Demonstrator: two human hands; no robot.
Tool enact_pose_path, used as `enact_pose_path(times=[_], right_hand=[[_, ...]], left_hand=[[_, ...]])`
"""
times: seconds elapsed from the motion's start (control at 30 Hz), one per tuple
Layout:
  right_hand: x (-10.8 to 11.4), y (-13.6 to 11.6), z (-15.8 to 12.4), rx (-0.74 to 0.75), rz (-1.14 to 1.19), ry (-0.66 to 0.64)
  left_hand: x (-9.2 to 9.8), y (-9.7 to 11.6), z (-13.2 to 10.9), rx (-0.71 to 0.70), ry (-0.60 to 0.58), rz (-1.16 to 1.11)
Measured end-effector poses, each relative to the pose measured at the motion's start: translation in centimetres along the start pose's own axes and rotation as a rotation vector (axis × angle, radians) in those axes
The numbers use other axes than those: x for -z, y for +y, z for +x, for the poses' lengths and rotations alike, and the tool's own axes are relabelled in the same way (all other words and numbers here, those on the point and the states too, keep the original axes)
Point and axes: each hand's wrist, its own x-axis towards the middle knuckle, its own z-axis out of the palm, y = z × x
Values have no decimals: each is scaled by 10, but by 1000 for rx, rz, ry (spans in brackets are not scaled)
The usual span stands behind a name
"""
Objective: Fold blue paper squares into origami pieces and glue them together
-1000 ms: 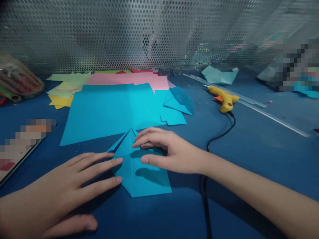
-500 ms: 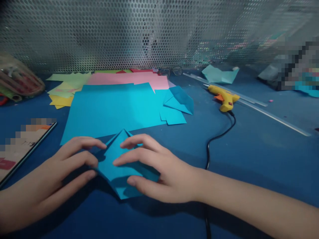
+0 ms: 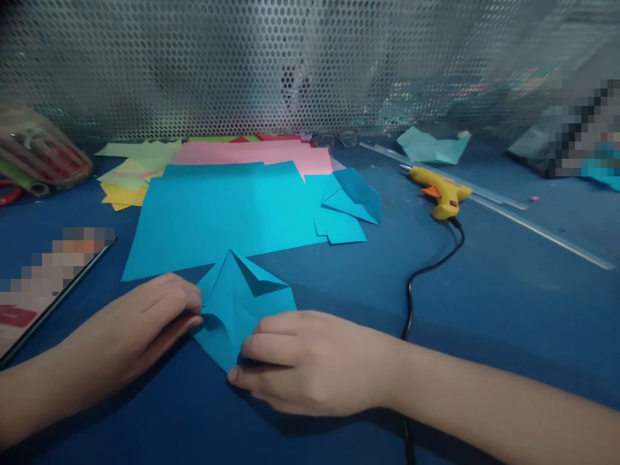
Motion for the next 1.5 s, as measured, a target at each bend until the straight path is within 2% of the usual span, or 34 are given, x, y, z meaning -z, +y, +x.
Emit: enact_pose_path(times=[0.17, 0.4, 0.57, 0.73, 0.83, 0.93, 1.1, 1.2, 1.37, 1.5], right_hand=[[0, -1, 2, 33, -42, -16], [0, -2, 7, -3, -17, -3], [-2, -2, 7, -13, 42, 23], [-3, -1, 6, -24, 61, 14], [-4, 0, 5, -18, 61, 13], [-4, 1, 4, -15, 59, 17], [-4, 1, 2, -13, 37, -2], [-4, 1, 2, -18, 34, -17], [-3, 3, 1, 6, 101, -37], [-1, 4, 1, -13, 190, -55]], left_hand=[[-7, -3, 2, -79, 16, 95], [-8, -2, 3, -84, 3, 154], [-7, 2, 4, -67, 8, 161], [-6, 3, 3, -39, 60, 135], [0, 7, 1, -116, 74, 105], [9, 15, -1, -205, 46, 75], [17, 25, -12, -254, -64, 101], [12, 27, -17, -267, -122, 176], [0, 33, -23, -285, -126, 283], [-4, 35, -28, -294, -182, 349]])
